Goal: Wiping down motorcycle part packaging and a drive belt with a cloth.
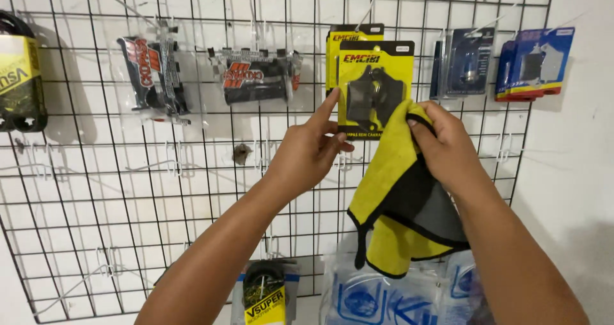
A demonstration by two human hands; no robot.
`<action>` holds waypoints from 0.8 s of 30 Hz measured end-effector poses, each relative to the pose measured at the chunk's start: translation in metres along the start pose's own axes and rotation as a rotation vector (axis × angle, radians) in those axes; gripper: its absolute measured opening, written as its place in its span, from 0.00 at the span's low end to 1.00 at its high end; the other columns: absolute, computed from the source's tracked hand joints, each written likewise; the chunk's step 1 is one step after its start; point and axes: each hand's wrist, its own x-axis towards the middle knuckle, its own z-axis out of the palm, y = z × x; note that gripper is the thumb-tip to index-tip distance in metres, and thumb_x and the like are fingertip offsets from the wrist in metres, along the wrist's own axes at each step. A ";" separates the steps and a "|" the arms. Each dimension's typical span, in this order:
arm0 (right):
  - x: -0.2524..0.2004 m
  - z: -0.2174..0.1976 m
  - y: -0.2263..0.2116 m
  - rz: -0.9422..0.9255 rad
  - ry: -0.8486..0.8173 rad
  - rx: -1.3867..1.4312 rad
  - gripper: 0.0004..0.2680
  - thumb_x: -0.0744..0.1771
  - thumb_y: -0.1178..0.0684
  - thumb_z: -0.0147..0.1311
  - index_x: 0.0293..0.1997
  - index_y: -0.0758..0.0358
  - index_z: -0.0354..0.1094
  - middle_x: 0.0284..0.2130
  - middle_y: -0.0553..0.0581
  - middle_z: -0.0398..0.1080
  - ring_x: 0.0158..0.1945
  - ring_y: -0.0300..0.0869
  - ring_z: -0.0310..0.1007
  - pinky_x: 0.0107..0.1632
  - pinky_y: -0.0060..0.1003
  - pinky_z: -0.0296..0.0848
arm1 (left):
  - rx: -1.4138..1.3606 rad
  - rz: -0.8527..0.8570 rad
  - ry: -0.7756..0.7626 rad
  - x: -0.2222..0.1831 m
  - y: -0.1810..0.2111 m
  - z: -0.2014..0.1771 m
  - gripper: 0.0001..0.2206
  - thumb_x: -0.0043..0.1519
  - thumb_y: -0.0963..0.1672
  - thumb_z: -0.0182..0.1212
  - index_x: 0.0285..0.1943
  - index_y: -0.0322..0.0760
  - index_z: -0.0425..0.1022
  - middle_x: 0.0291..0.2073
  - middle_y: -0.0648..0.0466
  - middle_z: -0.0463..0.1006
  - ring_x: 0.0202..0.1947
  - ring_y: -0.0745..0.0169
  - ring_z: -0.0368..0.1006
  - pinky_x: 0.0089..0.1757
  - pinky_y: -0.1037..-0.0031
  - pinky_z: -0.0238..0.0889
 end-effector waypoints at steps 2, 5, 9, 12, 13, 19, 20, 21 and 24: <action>0.014 0.000 -0.008 -0.013 0.025 0.021 0.07 0.70 0.62 0.50 0.51 0.64 0.72 0.38 0.58 0.73 0.46 0.44 0.70 0.55 0.44 0.67 | -0.007 0.016 0.007 0.017 -0.005 -0.001 0.30 0.67 0.37 0.52 0.80 0.34 0.47 0.47 0.40 0.84 0.42 0.49 0.86 0.43 0.64 0.77; 0.038 0.000 -0.004 -0.034 0.057 0.038 0.07 0.70 0.61 0.50 0.51 0.64 0.73 0.39 0.58 0.74 0.46 0.44 0.70 0.56 0.44 0.67 | 0.009 0.035 0.027 0.042 -0.017 -0.003 0.30 0.67 0.38 0.54 0.80 0.35 0.48 0.47 0.42 0.84 0.42 0.52 0.86 0.44 0.64 0.76; 0.066 0.000 -0.007 -0.022 0.081 0.038 0.07 0.70 0.60 0.51 0.51 0.64 0.74 0.37 0.56 0.73 0.42 0.44 0.69 0.52 0.40 0.67 | 0.182 -0.013 0.051 0.068 -0.024 -0.005 0.32 0.65 0.42 0.59 0.79 0.44 0.53 0.45 0.43 0.84 0.47 0.39 0.81 0.46 0.52 0.72; 0.087 -0.001 0.013 0.013 0.091 0.010 0.06 0.69 0.57 0.52 0.48 0.58 0.76 0.31 0.50 0.72 0.37 0.38 0.69 0.44 0.34 0.66 | 0.134 -0.017 0.089 0.079 -0.029 -0.007 0.31 0.65 0.41 0.58 0.80 0.41 0.54 0.44 0.43 0.85 0.43 0.45 0.84 0.45 0.59 0.74; 0.090 -0.001 0.012 0.007 0.099 0.005 0.06 0.69 0.57 0.52 0.48 0.58 0.76 0.31 0.50 0.72 0.37 0.38 0.69 0.44 0.34 0.66 | 0.133 -0.006 0.088 0.082 -0.033 -0.007 0.31 0.65 0.41 0.58 0.80 0.41 0.54 0.44 0.43 0.85 0.43 0.45 0.84 0.45 0.59 0.74; 0.100 0.002 0.018 0.076 0.108 -0.012 0.06 0.69 0.55 0.53 0.47 0.57 0.77 0.28 0.51 0.71 0.32 0.40 0.68 0.39 0.33 0.64 | 0.029 -0.025 0.085 0.093 -0.049 -0.006 0.31 0.66 0.39 0.58 0.80 0.39 0.53 0.42 0.44 0.85 0.38 0.52 0.85 0.42 0.65 0.75; 0.102 0.003 0.023 0.091 0.115 -0.025 0.06 0.69 0.54 0.53 0.47 0.56 0.77 0.27 0.52 0.71 0.32 0.39 0.68 0.38 0.34 0.64 | 0.020 -0.024 0.069 0.095 -0.055 -0.005 0.31 0.66 0.40 0.58 0.80 0.39 0.53 0.43 0.44 0.85 0.39 0.51 0.84 0.43 0.64 0.75; 0.104 0.004 0.029 0.107 0.120 -0.038 0.06 0.69 0.54 0.54 0.46 0.55 0.78 0.26 0.52 0.71 0.31 0.39 0.68 0.37 0.34 0.64 | 0.012 -0.025 0.053 0.097 -0.062 -0.003 0.31 0.65 0.40 0.58 0.80 0.40 0.52 0.44 0.44 0.85 0.40 0.51 0.84 0.43 0.64 0.75; 0.097 0.005 0.019 0.121 0.128 -0.031 0.06 0.68 0.54 0.53 0.46 0.56 0.77 0.26 0.51 0.70 0.31 0.39 0.67 0.37 0.33 0.63 | -0.005 -0.019 0.049 0.096 -0.067 -0.001 0.32 0.65 0.40 0.58 0.80 0.39 0.52 0.42 0.45 0.85 0.41 0.50 0.84 0.45 0.63 0.76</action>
